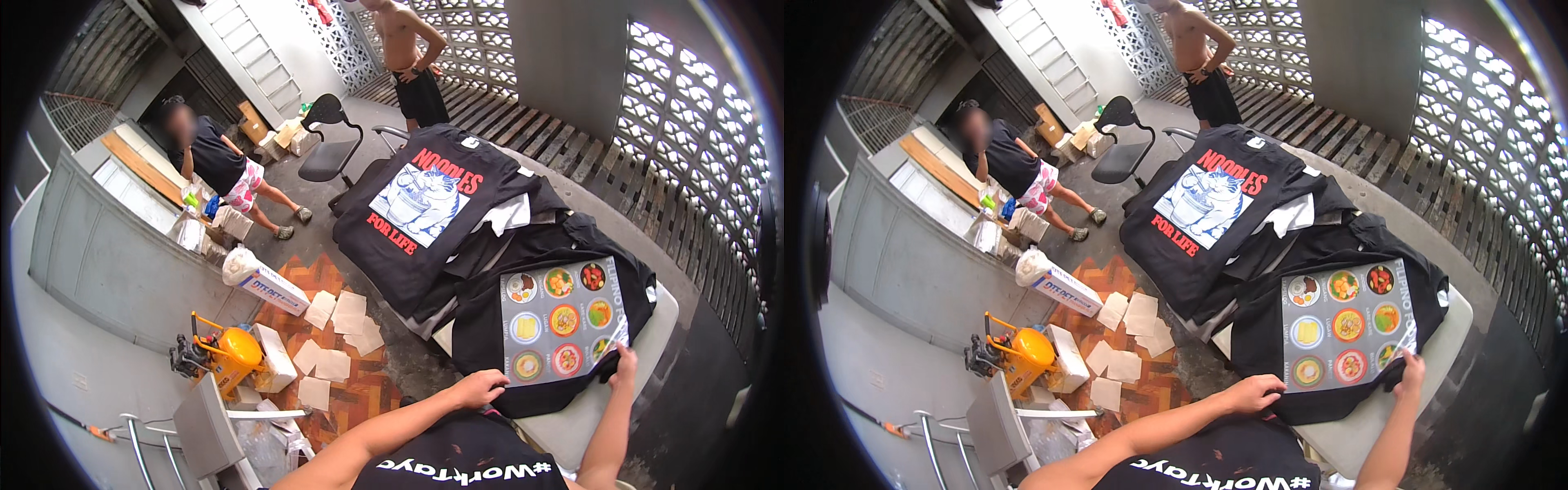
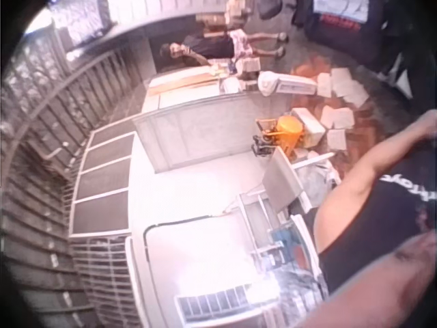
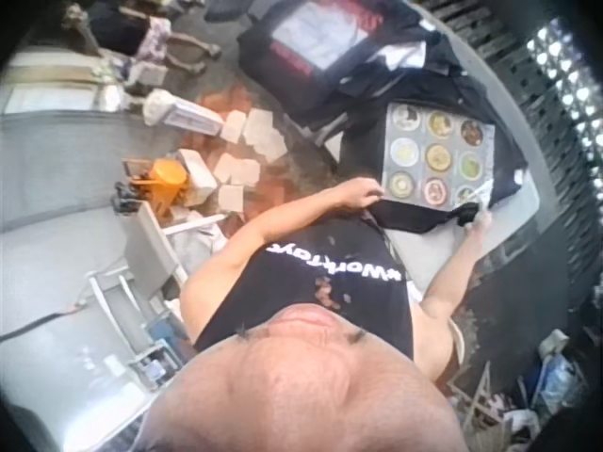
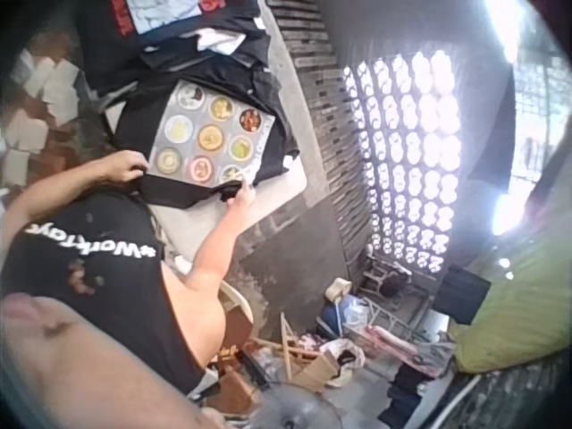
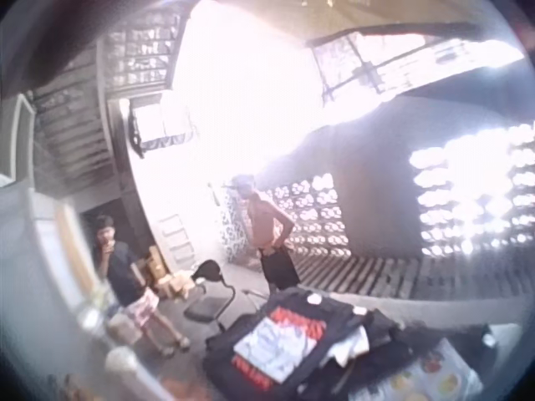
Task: The person places a black t-shirt on a heat press, aligns a transfer sheet, and operates the machine. They then handle a blue t-shirt, place it on the press, and apply a second transfer design. The person folds the finished shirts and stacks them.
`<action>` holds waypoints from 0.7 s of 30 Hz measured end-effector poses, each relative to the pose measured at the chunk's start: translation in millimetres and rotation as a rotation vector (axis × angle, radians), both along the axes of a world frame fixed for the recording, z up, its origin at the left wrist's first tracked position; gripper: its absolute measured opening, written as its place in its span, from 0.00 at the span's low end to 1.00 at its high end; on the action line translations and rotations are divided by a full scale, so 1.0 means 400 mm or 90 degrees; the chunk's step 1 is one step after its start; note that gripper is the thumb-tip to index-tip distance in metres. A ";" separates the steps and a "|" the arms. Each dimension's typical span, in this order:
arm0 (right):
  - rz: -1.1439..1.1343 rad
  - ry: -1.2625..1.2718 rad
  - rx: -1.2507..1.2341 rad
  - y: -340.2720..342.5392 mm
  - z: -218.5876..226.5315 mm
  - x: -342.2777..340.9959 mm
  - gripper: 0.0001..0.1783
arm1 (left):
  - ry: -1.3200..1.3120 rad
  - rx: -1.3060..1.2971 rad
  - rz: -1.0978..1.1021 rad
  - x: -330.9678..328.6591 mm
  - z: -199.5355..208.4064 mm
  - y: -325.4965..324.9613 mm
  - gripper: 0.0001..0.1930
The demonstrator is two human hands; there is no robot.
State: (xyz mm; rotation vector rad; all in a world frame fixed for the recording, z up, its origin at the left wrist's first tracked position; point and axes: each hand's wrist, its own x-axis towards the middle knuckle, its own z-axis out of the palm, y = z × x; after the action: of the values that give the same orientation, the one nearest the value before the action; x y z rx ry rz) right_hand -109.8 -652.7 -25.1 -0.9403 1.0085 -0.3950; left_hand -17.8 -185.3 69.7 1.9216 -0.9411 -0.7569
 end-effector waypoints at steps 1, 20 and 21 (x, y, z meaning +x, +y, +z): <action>0.077 -0.114 0.138 0.059 0.034 -0.008 0.12 | -0.026 -0.037 -0.004 -0.004 0.007 -0.027 0.14; 0.213 -0.164 0.000 0.472 0.408 -0.150 0.28 | -0.297 -0.168 -0.142 -0.005 0.126 -0.355 0.26; 0.213 -0.145 -0.014 0.463 0.410 -0.158 0.27 | -0.287 -0.159 -0.155 -0.006 0.125 -0.363 0.26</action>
State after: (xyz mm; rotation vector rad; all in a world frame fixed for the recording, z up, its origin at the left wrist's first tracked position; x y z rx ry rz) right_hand -172.9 -467.6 139.1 -1.0377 0.6273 -0.2263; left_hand -20.2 -330.6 119.6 1.8040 -1.4923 -0.3158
